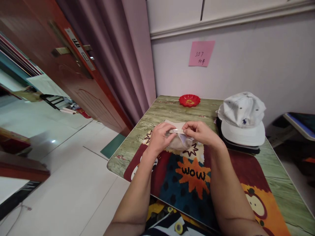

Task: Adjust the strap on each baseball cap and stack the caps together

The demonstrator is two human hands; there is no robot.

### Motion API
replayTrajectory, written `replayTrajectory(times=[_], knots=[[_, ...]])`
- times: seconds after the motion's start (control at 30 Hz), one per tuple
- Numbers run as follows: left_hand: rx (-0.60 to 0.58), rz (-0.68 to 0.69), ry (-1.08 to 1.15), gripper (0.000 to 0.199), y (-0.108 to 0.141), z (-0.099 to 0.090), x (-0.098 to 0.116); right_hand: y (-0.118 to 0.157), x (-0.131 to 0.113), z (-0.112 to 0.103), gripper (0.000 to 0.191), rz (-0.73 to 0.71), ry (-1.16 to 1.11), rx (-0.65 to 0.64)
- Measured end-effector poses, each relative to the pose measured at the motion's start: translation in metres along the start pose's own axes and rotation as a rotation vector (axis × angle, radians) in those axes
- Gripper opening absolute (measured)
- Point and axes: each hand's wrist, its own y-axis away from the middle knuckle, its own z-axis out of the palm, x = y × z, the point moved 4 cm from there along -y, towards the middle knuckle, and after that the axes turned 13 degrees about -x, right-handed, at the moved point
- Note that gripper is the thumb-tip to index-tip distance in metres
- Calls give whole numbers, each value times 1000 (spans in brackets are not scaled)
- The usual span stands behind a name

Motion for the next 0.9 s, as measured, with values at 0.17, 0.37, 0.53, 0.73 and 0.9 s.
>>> replayTrajectory(times=[0.17,0.37,0.53,0.73,0.9], knots=[[-5,5,6,14,-2,1,-1,-4,-2,4,18,-32,-20,16],[-21,-16,33,14,-2,1,0,-9,-2,11,22,-60,-177,15],[-29,-64,95,18,-2,0,-4,-10,2,9,32,-48,-271,46],[-171,-155,293,39,-2,5,-18,-7,10,0,46,-31,-232,69],[-269,-135,268,37,-10,13,-15,-11,10,7,52,-52,-316,18]])
